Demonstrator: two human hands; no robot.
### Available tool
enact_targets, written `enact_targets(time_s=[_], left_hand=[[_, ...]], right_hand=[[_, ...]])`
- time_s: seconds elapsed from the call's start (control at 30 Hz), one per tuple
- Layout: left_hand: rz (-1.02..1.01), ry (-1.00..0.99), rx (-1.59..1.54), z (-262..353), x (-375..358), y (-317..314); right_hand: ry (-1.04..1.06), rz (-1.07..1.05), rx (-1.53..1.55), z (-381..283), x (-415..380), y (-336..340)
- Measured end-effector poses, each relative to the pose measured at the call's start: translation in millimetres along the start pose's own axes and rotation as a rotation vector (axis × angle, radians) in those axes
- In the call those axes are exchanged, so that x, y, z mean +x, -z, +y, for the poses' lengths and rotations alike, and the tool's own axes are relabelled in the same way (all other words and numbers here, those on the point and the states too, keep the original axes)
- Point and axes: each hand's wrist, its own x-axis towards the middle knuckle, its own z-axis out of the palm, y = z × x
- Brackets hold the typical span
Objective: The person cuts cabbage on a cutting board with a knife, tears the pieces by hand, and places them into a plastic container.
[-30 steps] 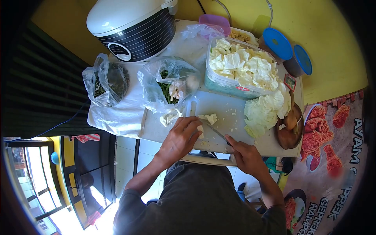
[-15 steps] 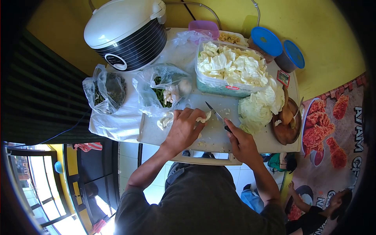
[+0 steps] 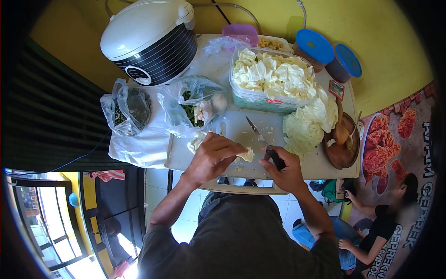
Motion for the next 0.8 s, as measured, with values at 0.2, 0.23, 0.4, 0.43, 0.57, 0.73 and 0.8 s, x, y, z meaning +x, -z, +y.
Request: enact_targets(time_s=[0.2,0.23,0.4,0.43,0.57,0.73,0.8], left_hand=[[0.028,0.014,-0.053,4,0,-7],[0.043,0.030,-0.064,3,-3,-8],[0.192,0.156,-0.209,0,-11,-17],[0.220,0.184,-0.248,1,-11,-19],[0.170,0.332,-0.739,2,-12,-30],[0.099,0.549,-0.951,14,-2,-15],[0.082,0.572,-0.851,10,-1,-14]], right_hand=[[0.190,0.016,0.016,-3,15,-11],[0.154,-0.003,-0.008,0,14,-10],[0.199,0.055,0.028,0,12,-11],[0.173,0.052,0.028,-3,12,-11],[0.004,0.109,0.169,-2,8,-18],[-0.032,0.160,0.261,-4,14,-25],[-0.103,0.170,0.273,-4,15,-25]])
